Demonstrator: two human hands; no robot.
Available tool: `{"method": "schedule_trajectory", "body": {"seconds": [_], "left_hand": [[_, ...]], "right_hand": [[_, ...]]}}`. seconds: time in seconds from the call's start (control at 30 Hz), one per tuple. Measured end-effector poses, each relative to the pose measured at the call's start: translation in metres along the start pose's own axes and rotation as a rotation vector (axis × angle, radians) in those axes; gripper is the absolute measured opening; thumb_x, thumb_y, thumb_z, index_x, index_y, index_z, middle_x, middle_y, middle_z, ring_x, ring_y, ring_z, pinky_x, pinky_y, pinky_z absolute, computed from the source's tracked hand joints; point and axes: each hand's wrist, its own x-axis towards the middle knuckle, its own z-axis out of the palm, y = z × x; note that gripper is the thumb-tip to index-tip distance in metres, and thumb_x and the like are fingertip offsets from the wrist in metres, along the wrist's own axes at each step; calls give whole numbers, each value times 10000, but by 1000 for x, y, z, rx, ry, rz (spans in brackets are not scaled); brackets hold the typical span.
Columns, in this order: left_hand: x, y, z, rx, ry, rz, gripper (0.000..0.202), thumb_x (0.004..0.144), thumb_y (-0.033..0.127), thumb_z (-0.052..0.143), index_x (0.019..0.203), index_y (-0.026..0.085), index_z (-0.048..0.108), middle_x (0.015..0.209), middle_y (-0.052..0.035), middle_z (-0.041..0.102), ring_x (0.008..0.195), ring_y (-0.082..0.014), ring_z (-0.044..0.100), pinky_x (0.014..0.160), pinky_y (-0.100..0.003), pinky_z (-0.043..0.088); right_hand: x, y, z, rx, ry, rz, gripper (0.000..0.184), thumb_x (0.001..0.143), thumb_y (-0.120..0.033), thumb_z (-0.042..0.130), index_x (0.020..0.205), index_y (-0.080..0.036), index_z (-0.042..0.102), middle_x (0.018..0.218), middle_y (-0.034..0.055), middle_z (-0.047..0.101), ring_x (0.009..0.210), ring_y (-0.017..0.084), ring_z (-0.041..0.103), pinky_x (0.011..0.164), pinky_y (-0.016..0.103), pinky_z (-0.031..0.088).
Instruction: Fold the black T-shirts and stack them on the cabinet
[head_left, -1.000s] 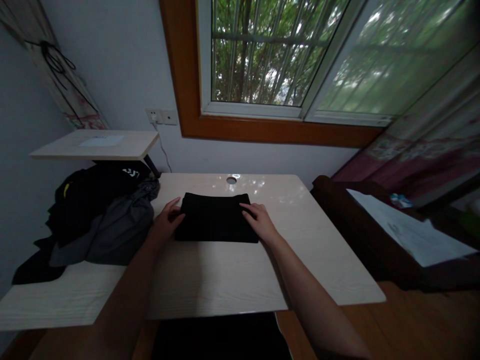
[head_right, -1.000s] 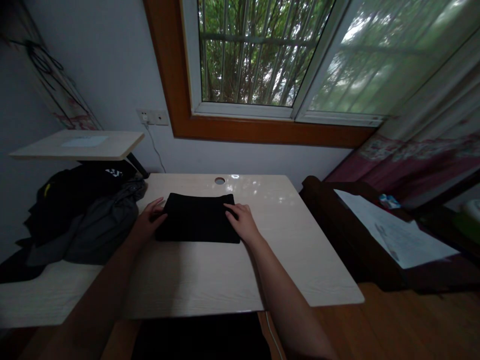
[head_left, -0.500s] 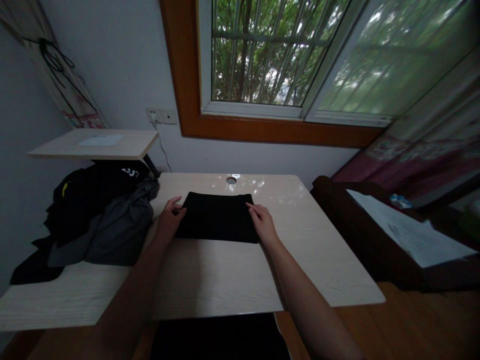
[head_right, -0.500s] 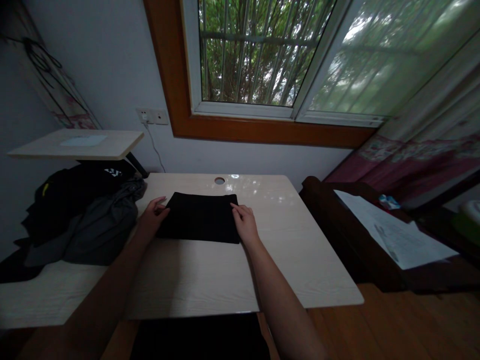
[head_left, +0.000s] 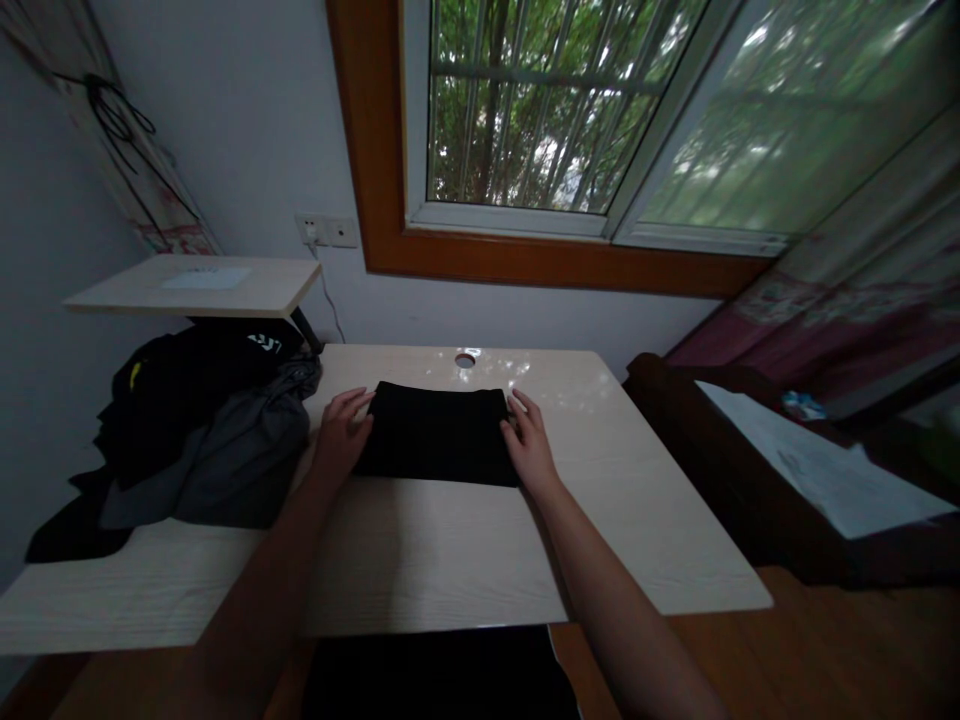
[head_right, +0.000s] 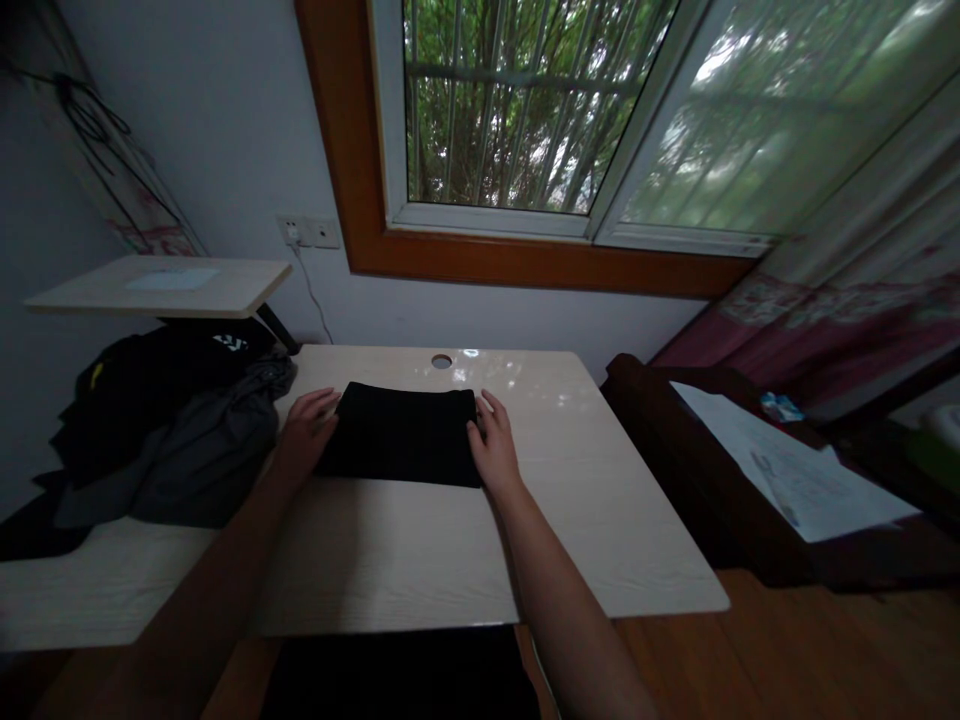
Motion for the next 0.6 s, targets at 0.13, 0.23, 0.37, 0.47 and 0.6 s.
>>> {"method": "schedule_trajectory", "body": {"seconds": [0.13, 0.23, 0.37, 0.47, 0.6], "left_hand": [[-3, 14, -8, 47, -271, 258, 465, 1004, 329, 483, 1467, 300, 510, 1531, -50, 520, 1473, -241, 392, 1236, -517, 297], [-7, 18, -6, 103, -429, 258, 495, 1004, 377, 483, 1494, 304, 487, 1568, -43, 486, 1520, -258, 321, 1254, -554, 231], [-9, 14, -1, 163, -489, 181, 482, 1011, 415, 455, 1474, 300, 516, 1584, -43, 463, 1537, -256, 287, 1255, -564, 197], [-10, 11, 0, 184, -474, 142, 502, 1015, 422, 444, 1499, 293, 484, 1595, -54, 446, 1539, -247, 284, 1254, -558, 197], [-11, 8, -1, 193, -443, 74, 541, 1011, 439, 451, 1530, 286, 437, 1615, -71, 412, 1536, -265, 288, 1242, -578, 211]], "right_hand": [[-3, -10, -6, -20, -103, -84, 467, 1027, -342, 452, 1491, -316, 503, 1587, 60, 435, 1465, 235, 397, 1226, 507, 323], [-4, -14, -6, -75, -226, -133, 466, 1034, -359, 444, 1494, -318, 505, 1584, 45, 455, 1495, 239, 364, 1240, 521, 287], [-6, -13, -2, -197, -337, -97, 472, 1035, -388, 445, 1496, -308, 507, 1597, 57, 436, 1502, 255, 359, 1229, 547, 282], [-8, -10, -1, -273, -335, -31, 449, 1042, -413, 429, 1463, -307, 544, 1580, 63, 460, 1504, 267, 354, 1213, 586, 277], [-10, -2, -5, -338, -311, 47, 445, 1044, -445, 416, 1447, -315, 552, 1566, 58, 479, 1503, 288, 351, 1194, 638, 260]]}}
